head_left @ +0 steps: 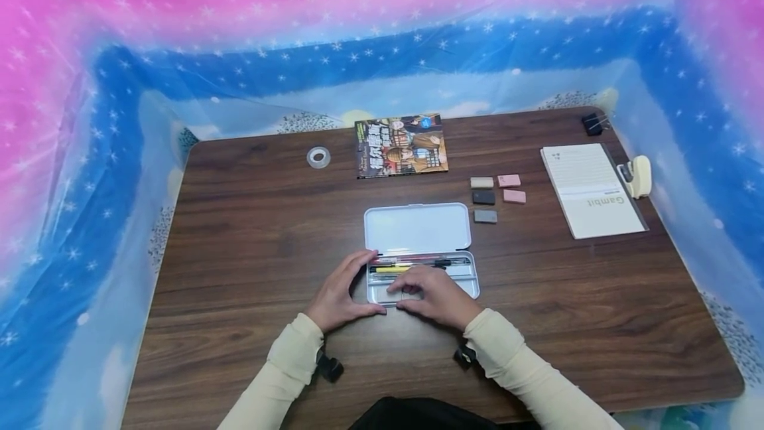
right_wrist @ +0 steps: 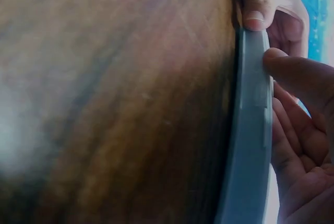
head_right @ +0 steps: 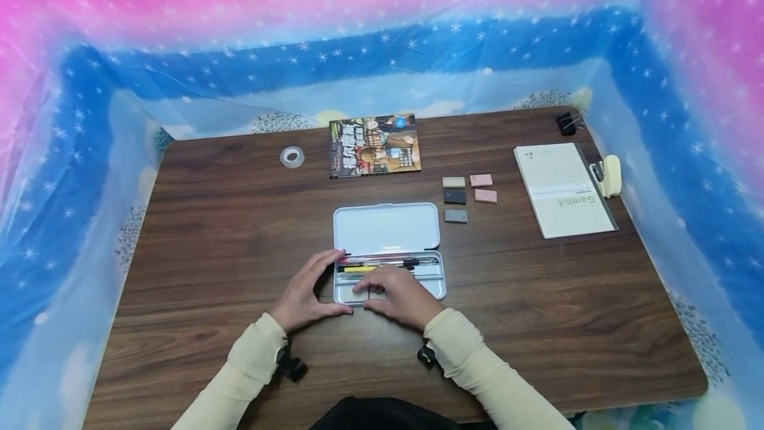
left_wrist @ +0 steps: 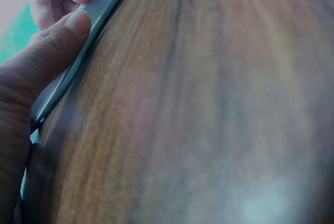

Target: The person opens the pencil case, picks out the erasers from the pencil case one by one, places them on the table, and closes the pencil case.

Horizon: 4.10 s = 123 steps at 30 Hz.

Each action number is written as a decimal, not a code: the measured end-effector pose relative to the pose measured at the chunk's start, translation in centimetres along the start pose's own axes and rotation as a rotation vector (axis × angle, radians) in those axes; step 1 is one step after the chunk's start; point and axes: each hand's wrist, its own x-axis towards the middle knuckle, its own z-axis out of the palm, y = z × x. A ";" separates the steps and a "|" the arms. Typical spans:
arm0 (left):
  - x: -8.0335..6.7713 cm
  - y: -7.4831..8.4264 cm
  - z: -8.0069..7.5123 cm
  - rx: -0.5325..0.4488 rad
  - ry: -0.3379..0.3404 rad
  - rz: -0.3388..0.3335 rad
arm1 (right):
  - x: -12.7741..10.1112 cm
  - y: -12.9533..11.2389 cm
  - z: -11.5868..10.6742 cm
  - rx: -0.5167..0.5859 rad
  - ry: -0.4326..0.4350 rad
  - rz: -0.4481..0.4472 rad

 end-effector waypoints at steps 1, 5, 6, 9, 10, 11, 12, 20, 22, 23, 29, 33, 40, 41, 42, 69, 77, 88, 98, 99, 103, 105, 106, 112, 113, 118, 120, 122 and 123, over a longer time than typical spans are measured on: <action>0.0 0.0 0.0 -0.005 0.003 0.003 | 0.1 0.0 -0.1 -0.003 -0.008 0.007; 0.1 0.1 -0.2 -0.008 0.012 0.016 | 0.7 -0.2 -0.5 0.018 -0.035 0.053; 0.1 0.1 -0.2 -0.006 0.014 0.020 | 0.9 -0.3 -0.6 0.023 -0.042 0.057; 0.1 0.0 -0.1 0.000 0.022 0.033 | 1.2 -0.4 -0.9 0.033 -0.061 0.063; 0.2 0.0 -0.1 0.003 0.025 0.037 | 1.3 -0.4 -1.0 0.033 -0.067 0.059; 0.2 0.0 -0.1 0.005 0.026 0.040 | 1.3 -0.4 -1.0 0.030 -0.073 0.059; 0.2 0.0 -0.1 0.004 0.027 0.041 | 1.4 -0.4 -1.1 0.027 -0.078 0.057; 0.2 0.1 -0.1 0.004 0.015 0.029 | 1.4 -0.2 -1.1 -0.037 -0.107 0.015; 0.2 0.1 0.0 0.008 0.009 0.021 | 1.4 -0.2 -1.1 -0.069 -0.117 -0.006; 0.2 0.0 0.0 0.009 0.008 0.020 | 1.4 -0.3 -1.0 -0.085 -0.118 -0.016; 0.2 0.0 -0.1 0.011 -0.001 -0.010 | 1.1 -0.7 -0.8 -0.163 -0.076 -0.076; 0.2 0.2 -0.1 0.016 -0.004 -0.026 | 0.7 -0.7 -0.5 -0.161 -0.029 -0.093; 0.2 0.2 0.0 0.018 0.008 -0.013 | -0.2 1.3 -3.9 -0.095 0.198 -0.158; 0.2 0.2 0.1 0.016 0.009 -0.017 | -0.6 1.9 -5.1 -0.104 0.240 -0.152; 0.2 0.2 0.1 0.016 0.008 -0.021 | -1.0 2.7 -6.5 -0.124 0.283 -0.135; 0.1 0.3 0.1 0.009 -0.011 -0.062 | -7.4 16.9 -16.3 0.037 0.402 0.407; 0.1 0.2 0.1 0.027 -0.015 -0.044 | -7.4 14.6 -16.0 0.004 0.499 0.379; 0.1 0.2 -0.1 0.026 -0.018 -0.040 | -3.7 4.5 -7.3 -0.030 0.265 -0.004; 0.2 0.3 0.0 0.008 -0.025 -0.047 | -2.2 2.0 -3.5 -0.123 -0.034 -0.116; 0.2 0.3 0.0 0.007 -0.024 -0.049 | -2.1 1.9 -3.5 -0.134 -0.048 -0.117; 0.2 0.3 0.0 0.013 -0.022 -0.049 | -1.9 1.6 -3.4 -0.188 -0.065 -0.115; 0.2 0.3 0.0 0.015 -0.022 -0.049 | -1.9 1.6 -3.3 -0.211 -0.066 -0.107; 0.2 0.3 0.0 0.015 -0.022 -0.049 | -1.9 1.6 -3.3 -0.223 -0.066 -0.104; 0.2 0.2 0.1 0.013 -0.014 -0.039 | -1.9 1.4 -3.3 -0.277 -0.071 -0.101; 0.2 0.1 0.1 0.010 -0.013 -0.036 | -1.9 1.3 -3.4 -0.285 -0.074 -0.101; 0.2 0.1 0.1 0.008 0.000 -0.019 | -1.6 1.0 -3.6 -0.321 -0.093 -0.096; 0.2 0.1 0.1 0.013 0.002 -0.015 | -1.6 1.0 -3.7 -0.317 -0.099 -0.094; 0.2 0.0 0.1 0.013 0.002 -0.012 | -1.6 1.1 -3.9 -0.294 -0.092 -0.100; 0.2 -0.1 0.2 0.013 0.001 -0.012 | -1.7 1.2 -4.1 -0.271 -0.081 -0.107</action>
